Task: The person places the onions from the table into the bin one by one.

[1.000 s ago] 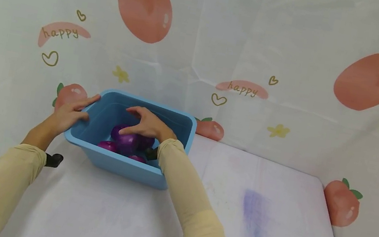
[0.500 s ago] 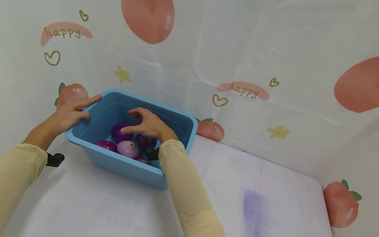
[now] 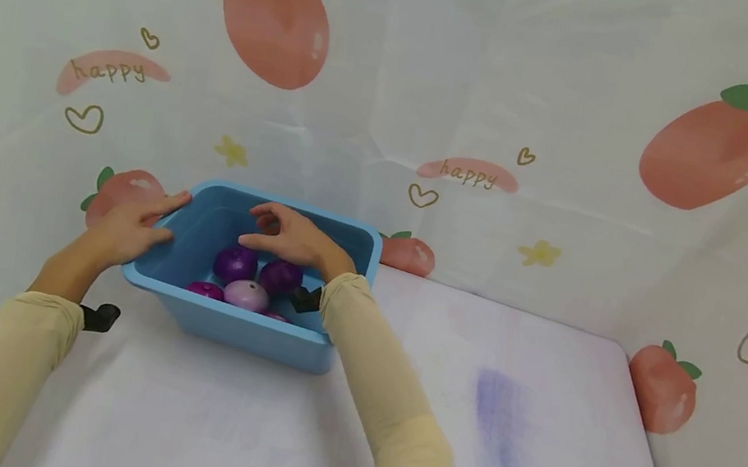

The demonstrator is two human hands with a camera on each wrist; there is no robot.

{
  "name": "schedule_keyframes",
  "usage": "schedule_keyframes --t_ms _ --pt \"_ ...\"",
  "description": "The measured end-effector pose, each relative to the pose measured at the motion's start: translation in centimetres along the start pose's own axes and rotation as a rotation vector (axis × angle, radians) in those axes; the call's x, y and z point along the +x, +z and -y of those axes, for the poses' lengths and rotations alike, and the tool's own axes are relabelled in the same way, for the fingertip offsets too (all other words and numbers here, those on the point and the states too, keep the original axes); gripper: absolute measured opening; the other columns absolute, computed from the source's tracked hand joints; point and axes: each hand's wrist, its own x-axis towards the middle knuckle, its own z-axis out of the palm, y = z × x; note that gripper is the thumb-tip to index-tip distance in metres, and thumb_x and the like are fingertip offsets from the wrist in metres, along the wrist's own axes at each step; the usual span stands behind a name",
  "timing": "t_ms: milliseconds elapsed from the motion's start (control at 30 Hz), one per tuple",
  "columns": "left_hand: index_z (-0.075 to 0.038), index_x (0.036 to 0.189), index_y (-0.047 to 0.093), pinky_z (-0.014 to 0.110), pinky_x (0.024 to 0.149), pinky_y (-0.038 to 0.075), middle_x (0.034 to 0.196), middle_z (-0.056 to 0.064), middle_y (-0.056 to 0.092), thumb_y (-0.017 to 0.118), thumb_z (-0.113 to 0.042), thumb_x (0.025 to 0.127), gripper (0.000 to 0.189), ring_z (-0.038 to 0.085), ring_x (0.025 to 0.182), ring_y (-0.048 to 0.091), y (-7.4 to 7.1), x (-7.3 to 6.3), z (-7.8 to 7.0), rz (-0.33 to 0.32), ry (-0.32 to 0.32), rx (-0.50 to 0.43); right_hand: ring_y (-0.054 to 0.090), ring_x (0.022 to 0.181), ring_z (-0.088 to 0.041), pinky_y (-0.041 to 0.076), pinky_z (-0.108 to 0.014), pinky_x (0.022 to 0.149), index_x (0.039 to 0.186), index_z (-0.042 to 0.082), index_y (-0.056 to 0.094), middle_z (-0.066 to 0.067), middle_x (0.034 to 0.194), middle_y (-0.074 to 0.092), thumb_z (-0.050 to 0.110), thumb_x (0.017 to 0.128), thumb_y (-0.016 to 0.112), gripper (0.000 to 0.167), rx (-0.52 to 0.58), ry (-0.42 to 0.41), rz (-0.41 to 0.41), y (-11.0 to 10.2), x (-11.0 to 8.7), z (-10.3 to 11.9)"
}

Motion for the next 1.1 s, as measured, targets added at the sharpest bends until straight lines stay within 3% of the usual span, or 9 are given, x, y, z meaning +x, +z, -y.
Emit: schedule_keyframes --t_ms 200,300,400,567,667,833,967,1100 --pt "-0.027 0.163 0.023 0.074 0.105 0.041 0.167 0.016 0.031 0.054 -0.027 0.099 0.071 0.056 0.145 0.035 -0.7 -0.3 -0.3 -0.007 0.012 0.116 0.048 0.143 -0.024 0.043 -0.045 0.118 0.154 0.021 0.040 -0.007 0.155 0.047 0.043 0.098 0.064 0.064 0.043 -0.017 -0.019 -1.5 -1.8 0.6" --pt "-0.024 0.162 0.029 0.065 0.088 0.055 0.162 0.018 0.038 0.055 -0.031 0.099 0.068 0.056 0.131 0.052 -1.0 -0.5 -0.6 -0.034 0.012 0.174 0.049 0.142 -0.026 0.044 -0.046 0.117 0.154 0.016 0.040 -0.010 0.155 0.048 0.039 0.099 0.064 0.064 0.037 -0.048 -0.047 -2.4 -2.9 0.7" --pt "-0.022 0.160 0.036 0.061 0.076 0.058 0.156 0.025 0.045 0.054 -0.040 0.101 0.064 0.058 0.120 0.059 -1.2 -0.6 -0.9 -0.057 -0.006 0.242 0.052 0.140 -0.026 0.045 -0.046 0.117 0.153 0.014 0.042 -0.012 0.153 0.050 0.036 0.099 0.065 0.063 0.015 -0.068 -0.096 -3.3 -4.1 0.7" --pt "-0.017 0.159 0.037 0.074 0.093 0.048 0.153 0.031 0.044 0.039 -0.055 0.105 0.066 0.060 0.132 0.047 -1.7 -1.0 -1.4 -0.070 -0.031 0.261 0.056 0.137 -0.026 0.047 -0.047 0.115 0.151 0.014 0.045 -0.012 0.150 0.053 0.033 0.098 0.066 0.060 -0.039 -0.072 -0.176 -4.9 -6.2 0.2" --pt "-0.014 0.157 0.040 0.075 0.099 0.044 0.151 0.030 0.048 0.032 -0.055 0.106 0.066 0.058 0.135 0.046 -2.2 -1.2 -2.1 -0.127 -0.002 0.241 0.057 0.135 -0.025 0.048 -0.046 0.114 0.149 0.014 0.047 -0.011 0.148 0.055 0.032 0.098 0.067 0.058 -0.064 -0.068 -0.222 -5.8 -7.6 -0.4" --pt "-0.017 0.154 0.046 0.069 0.101 0.046 0.147 0.025 0.055 0.034 -0.054 0.106 0.062 0.051 0.135 0.050 -3.8 -1.5 -5.4 -0.246 0.061 0.197 0.061 0.129 -0.029 0.054 -0.045 0.107 0.146 0.009 0.051 -0.010 0.144 0.058 0.028 0.098 0.066 0.053 -0.151 -0.088 -0.343 -7.2 -10.1 -1.8" --pt "-0.022 0.158 0.041 0.069 0.114 0.034 0.159 0.019 0.046 0.033 -0.056 0.105 0.063 0.047 0.146 0.041 -5.1 -1.5 -9.0 -0.253 0.090 0.095 0.065 0.122 -0.034 0.058 -0.047 0.100 0.141 0.005 0.054 -0.013 0.138 0.061 0.022 0.098 0.067 0.048 -0.223 -0.117 -0.437 -8.2 -12.0 -2.7" --pt "-0.028 0.158 0.041 0.069 0.118 0.028 0.162 0.012 0.043 0.035 -0.056 0.105 0.060 0.043 0.151 0.036 -5.8 -1.0 -12.7 -0.269 0.135 -0.010 0.067 0.116 -0.035 0.058 -0.050 0.097 0.135 0.002 0.056 -0.017 0.131 0.063 0.017 0.097 0.068 0.043 -0.330 -0.153 -0.520 -9.0 -13.2 -3.5"
